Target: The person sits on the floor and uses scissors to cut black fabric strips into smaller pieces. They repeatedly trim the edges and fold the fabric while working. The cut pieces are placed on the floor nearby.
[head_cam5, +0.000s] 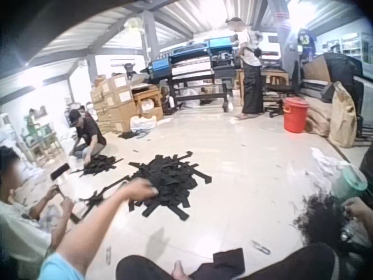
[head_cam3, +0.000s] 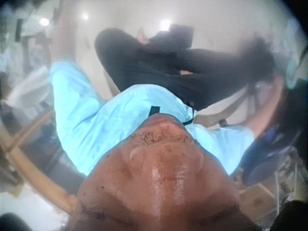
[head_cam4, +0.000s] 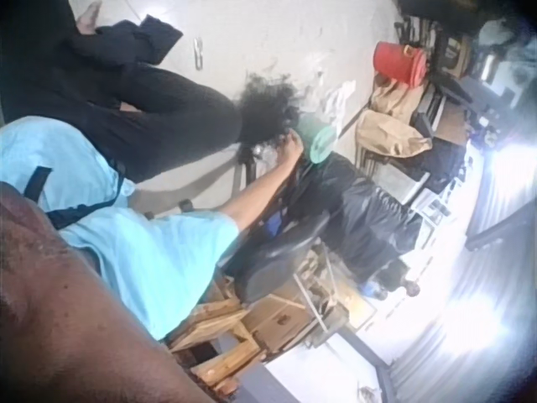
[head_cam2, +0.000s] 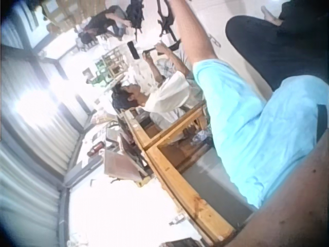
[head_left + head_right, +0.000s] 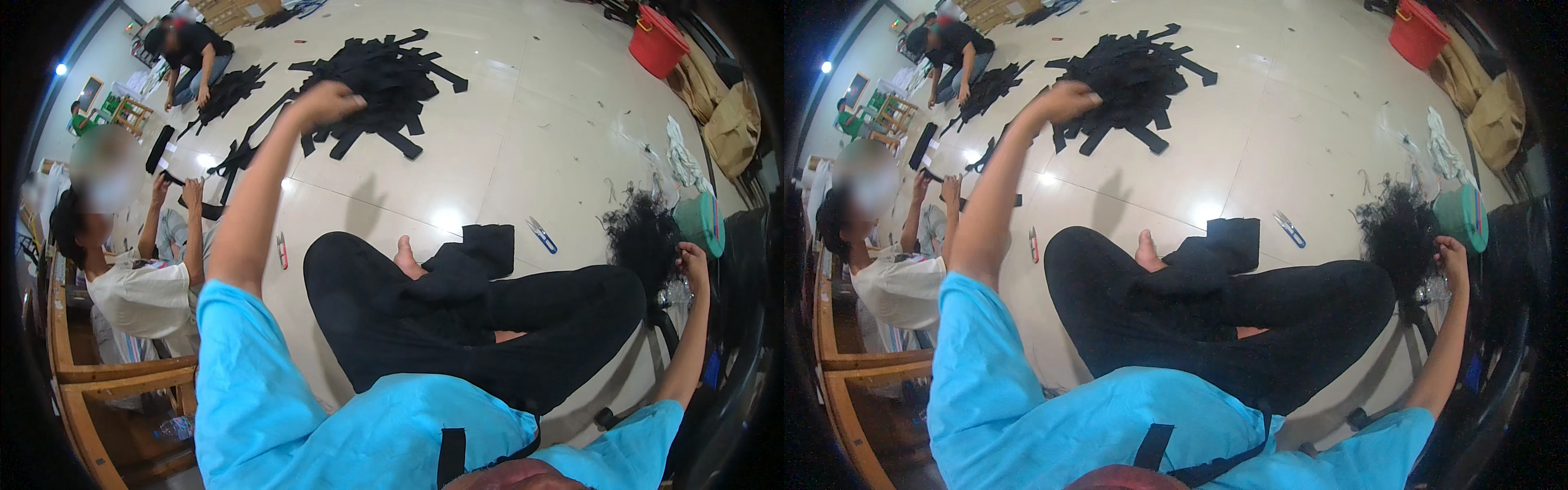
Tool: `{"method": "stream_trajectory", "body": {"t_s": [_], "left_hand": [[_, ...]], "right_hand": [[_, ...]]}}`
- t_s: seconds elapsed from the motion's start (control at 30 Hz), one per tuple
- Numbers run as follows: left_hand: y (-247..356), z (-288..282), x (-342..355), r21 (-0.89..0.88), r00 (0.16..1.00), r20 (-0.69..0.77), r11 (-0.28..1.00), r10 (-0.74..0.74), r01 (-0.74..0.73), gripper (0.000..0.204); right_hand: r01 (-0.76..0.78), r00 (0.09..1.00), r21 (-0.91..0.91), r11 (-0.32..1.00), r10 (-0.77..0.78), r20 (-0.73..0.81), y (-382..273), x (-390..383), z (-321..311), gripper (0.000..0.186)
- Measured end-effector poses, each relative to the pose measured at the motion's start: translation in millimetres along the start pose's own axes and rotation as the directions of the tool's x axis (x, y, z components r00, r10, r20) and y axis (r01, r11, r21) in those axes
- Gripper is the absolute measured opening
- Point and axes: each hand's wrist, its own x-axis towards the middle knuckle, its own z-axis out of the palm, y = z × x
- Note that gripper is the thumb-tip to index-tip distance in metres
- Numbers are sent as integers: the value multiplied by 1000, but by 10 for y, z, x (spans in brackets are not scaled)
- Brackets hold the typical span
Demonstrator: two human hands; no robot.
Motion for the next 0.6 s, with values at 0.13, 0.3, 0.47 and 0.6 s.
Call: {"method": "stream_trajectory", "body": {"t_s": [0.13,0.3,0.47,0.6], "left_hand": [[904,1203,-314,-57,811,478,933,337,-354,72],[1620,2129,-898,-94,664,599,862,448,-498,62],[1736,2339,-1188,-147,638,686,926,349,-349,76],[1800,2370,-1199,-203,569,741,926,358,-318,84]], "right_hand": [[139,989,-469,872,-149,16,116,95,-680,18],[311,943,-480,820,-330,49,-248,106,-306,21],[292,941,-378,879,-334,-49,-578,-27,-20,33],[253,956,-399,881,-292,-38,-648,-123,-125,52]]}}
